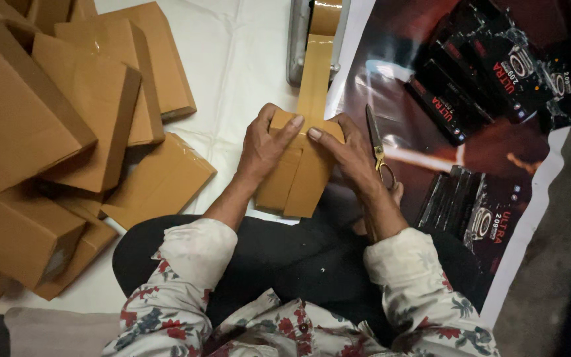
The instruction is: The person sits on the floor and packs small items into cardboard boxes. They fold the flaps, apply tape to seal the boxes, and place the finished packages aside. The person uses a tape dispenser and scissors during the process.
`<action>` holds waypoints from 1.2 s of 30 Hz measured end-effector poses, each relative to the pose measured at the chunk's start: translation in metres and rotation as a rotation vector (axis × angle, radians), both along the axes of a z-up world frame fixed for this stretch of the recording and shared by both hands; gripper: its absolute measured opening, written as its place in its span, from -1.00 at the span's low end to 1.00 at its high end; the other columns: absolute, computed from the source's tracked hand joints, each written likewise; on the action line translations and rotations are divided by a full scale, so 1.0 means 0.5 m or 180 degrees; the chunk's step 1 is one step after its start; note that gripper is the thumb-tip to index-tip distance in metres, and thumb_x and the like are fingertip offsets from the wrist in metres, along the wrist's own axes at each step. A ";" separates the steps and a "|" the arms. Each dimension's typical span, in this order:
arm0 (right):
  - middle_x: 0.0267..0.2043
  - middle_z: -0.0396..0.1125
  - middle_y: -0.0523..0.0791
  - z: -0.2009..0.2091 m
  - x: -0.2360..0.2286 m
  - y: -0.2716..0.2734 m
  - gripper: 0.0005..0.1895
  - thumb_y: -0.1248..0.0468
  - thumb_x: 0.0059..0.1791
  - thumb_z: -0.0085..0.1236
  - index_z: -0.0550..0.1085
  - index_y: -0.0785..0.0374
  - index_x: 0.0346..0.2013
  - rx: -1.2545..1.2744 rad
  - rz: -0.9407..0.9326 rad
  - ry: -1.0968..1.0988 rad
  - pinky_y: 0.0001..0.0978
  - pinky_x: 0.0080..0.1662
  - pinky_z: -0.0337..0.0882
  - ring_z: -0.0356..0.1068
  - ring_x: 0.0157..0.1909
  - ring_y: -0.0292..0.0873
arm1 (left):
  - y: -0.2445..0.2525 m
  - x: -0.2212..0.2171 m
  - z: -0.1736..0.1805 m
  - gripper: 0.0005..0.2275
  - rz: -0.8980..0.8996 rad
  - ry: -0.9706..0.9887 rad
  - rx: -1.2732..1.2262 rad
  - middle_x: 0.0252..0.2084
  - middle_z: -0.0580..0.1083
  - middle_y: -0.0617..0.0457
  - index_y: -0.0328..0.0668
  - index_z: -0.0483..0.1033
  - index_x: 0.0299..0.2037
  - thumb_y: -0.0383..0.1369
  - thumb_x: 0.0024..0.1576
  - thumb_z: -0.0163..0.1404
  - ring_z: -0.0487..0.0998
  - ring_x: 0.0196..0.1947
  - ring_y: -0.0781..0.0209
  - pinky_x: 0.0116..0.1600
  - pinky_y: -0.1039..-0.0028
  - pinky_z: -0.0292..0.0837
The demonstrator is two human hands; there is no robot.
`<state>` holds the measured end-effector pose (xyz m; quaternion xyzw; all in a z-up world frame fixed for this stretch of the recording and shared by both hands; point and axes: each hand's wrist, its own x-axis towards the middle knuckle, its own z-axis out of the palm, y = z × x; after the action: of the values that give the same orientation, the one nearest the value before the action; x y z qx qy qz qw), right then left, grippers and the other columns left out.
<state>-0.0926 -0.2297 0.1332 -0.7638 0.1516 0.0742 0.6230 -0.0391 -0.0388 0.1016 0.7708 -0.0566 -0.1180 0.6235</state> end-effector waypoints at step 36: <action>-0.41 0.53 0.09 0.003 0.099 -0.052 -0.40 -0.14 -0.12 0.31 0.63 0.45 -0.33 -0.0138 0.0577 0.1143 -0.23 -0.32 0.55 0.54 -0.42 -0.08 | -0.011 -0.020 0.036 -0.34 -0.0751 -0.0021 0.0124 -0.17 0.59 -0.04 -0.17 0.33 -0.10 -0.08 -0.26 0.48 0.65 -0.07 0.14 0.04 0.36 0.56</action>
<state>-0.0428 -0.2558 0.1345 -0.7621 0.1924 0.2618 0.5601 -0.0493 -0.0441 0.1198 0.7711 -0.1466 -0.1891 0.5900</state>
